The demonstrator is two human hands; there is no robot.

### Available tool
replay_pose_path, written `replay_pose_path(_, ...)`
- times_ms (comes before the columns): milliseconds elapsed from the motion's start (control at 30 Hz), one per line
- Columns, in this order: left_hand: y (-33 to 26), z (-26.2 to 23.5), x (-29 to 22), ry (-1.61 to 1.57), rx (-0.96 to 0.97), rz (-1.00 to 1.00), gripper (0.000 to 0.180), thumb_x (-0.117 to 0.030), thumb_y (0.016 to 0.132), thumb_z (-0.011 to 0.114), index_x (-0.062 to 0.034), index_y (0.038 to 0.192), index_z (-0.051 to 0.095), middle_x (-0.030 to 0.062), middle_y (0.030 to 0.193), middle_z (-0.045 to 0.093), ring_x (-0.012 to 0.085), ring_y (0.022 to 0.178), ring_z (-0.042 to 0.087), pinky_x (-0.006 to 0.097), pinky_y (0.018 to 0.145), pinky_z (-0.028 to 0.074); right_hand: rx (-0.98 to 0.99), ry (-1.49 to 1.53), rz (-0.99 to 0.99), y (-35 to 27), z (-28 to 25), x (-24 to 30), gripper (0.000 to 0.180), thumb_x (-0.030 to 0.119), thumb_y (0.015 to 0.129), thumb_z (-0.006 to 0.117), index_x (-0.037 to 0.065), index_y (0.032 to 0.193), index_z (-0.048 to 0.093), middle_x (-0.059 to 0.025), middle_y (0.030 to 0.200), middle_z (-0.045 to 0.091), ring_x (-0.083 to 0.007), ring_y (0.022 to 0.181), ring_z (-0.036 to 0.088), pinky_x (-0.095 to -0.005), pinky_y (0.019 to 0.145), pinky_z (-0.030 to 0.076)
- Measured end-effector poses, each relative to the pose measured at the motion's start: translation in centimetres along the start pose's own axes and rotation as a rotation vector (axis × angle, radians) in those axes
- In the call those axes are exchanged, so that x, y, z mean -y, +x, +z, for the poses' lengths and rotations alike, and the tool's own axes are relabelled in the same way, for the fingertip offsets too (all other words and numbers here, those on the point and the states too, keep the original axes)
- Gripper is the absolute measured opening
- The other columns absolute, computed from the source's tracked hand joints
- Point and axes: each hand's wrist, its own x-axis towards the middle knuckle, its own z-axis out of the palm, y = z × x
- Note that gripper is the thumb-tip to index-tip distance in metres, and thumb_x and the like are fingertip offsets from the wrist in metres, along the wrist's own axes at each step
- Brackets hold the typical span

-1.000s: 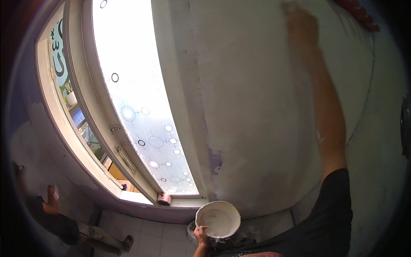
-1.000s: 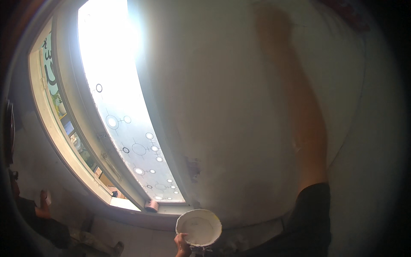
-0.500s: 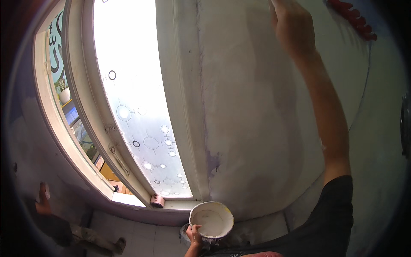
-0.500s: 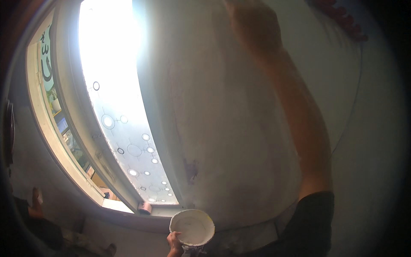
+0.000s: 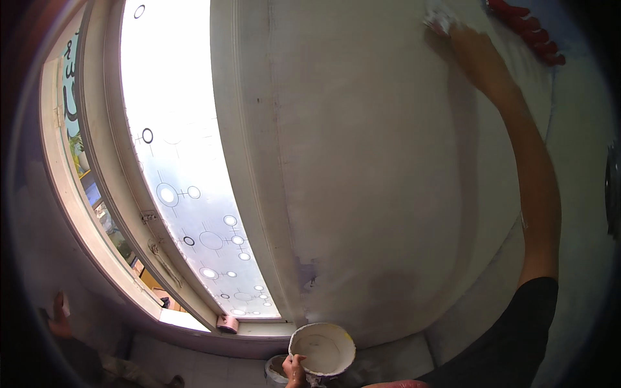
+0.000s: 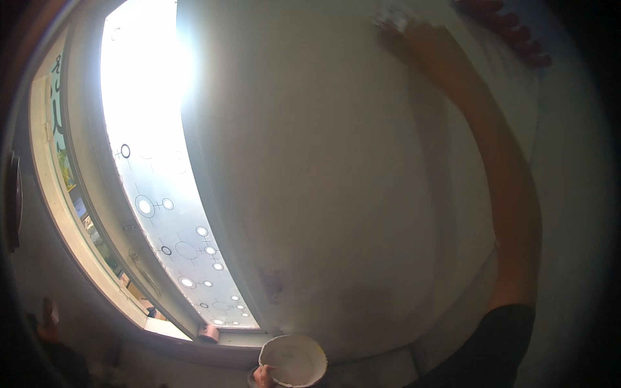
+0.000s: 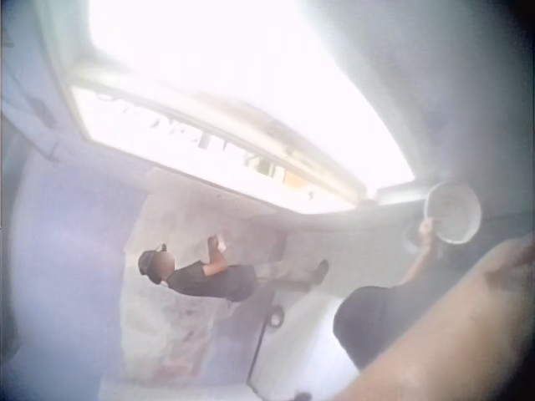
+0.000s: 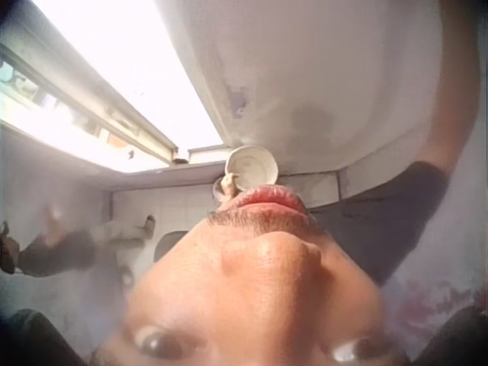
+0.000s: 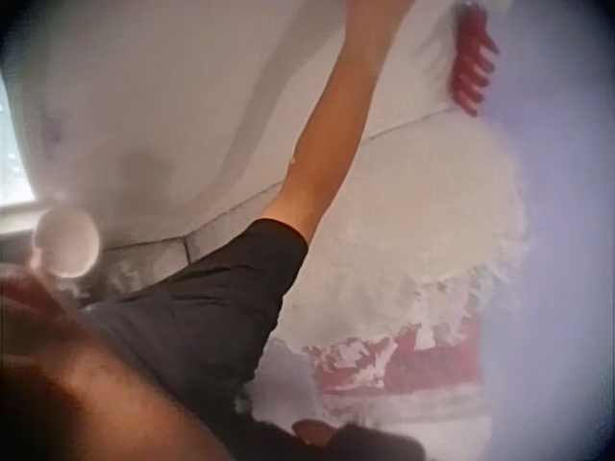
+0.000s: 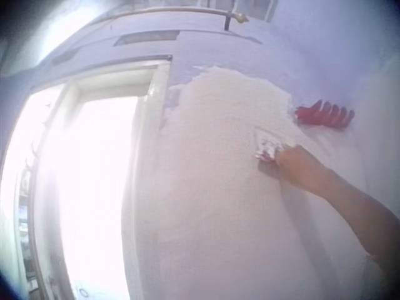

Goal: The person applies white plaster to a ceiling using a trowel and a bucket. They repeatedly scoop plaster from the bucket and spread it across the ceiling surface in smooth strokes. Another person is visible in the background performing a similar task on a different section.

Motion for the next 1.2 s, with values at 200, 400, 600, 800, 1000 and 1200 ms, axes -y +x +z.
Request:
replay_pose_path(200, -1.0, 1.1, -0.7, 0.007, 0.111, 0.039, 0.021, -0.018, 0.078, 0.057, 0.0013, 0.075, 0.064, 0.0069, 0.075, 0.061, 0.0172, 0.07, 0.052, 0.032, 0.066, 0.043, 0.355, 0.078, 0.267, -10.5, 4.4, -4.6, 0.029, 0.009, 0.093, 0.043, 0.004, 0.12, 0.053, -0.0188, 0.103, 0.063, -0.0347, 0.09, 0.062, -0.0426, 0.077, 0.05)
replay_pose_path(400, -2.6, 1.9, -1.3, 0.069, 0.057, -0.03, 0.026, -0.02, 0.067, 0.06, 0.004, 0.077, 0.064, 0.0061, 0.071, 0.06, 0.0155, 0.067, 0.051, 0.031, 0.064, 0.042, 0.565, 0.162, 0.58, -22.9, 10.6, -13.5, 0.034, 0.021, 0.093, 0.046, -0.002, 0.115, 0.056, -0.023, 0.11, 0.059, -0.036, 0.102, 0.057, -0.0442, 0.089, 0.044)
replay_pose_path(600, -2.9, 1.9, -1.4, 0.009, 0.058, 0.005, 0.025, -0.021, 0.069, 0.059, 0.0034, 0.072, 0.064, 0.005, 0.067, 0.058, 0.0151, 0.064, 0.049, 0.03, 0.062, 0.041, 0.317, 0.056, 0.756, -20.9, 12.6, -17.6, 0.039, 0.028, 0.093, 0.045, -0.002, 0.115, 0.056, -0.0202, 0.112, 0.06, -0.0356, 0.102, 0.057, -0.0446, 0.092, 0.043)
replay_pose_path(800, -2.5, 0.6, -1.0, 0.022, -0.001, 0.027, 0.023, -0.021, 0.069, 0.059, 0.0022, 0.067, 0.06, 0.0036, 0.064, 0.054, 0.0143, 0.062, 0.046, 0.03, 0.058, 0.036, 0.151, 0.133, 0.654, -8.9, 8.2, -4.8, 0.032, 0.03, 0.09, 0.048, 0.002, 0.095, 0.063, -0.02, 0.084, 0.064, -0.0363, 0.079, 0.062, -0.0449, 0.072, 0.048)
replay_pose_path(1000, -1.7, -0.3, -0.3, -0.19, -0.061, 0.023, 0.021, -0.02, 0.067, 0.06, 0.0, 0.065, 0.054, 0.0021, 0.065, 0.048, 0.0141, 0.062, 0.043, 0.029, 0.057, 0.035, -0.233, 0.549, -0.274, -4.8, -6.2, 18.5, 0.018, 0.014, 0.082, 0.062, 0.005, 0.067, 0.055, -0.0054, 0.051, 0.052, -0.0152, 0.037, 0.043, -0.0303, 0.037, 0.035)
replay_pose_path(1200, -1.7, -0.9, -1.6, -0.072, -0.048, 0.215, 0.021, -0.02, 0.068, 0.058, 0.0006, 0.067, 0.056, 0.0032, 0.067, 0.051, 0.0148, 0.064, 0.045, 0.029, 0.058, 0.036, -0.146, 0.599, -0.181, -2.9, -11.2, 21.8, 0.006, 0.01, 0.064, 0.067, 0.012, 0.059, 0.063, -0.007, 0.058, 0.061, -0.0168, 0.053, 0.06, -0.0351, 0.047, 0.044)
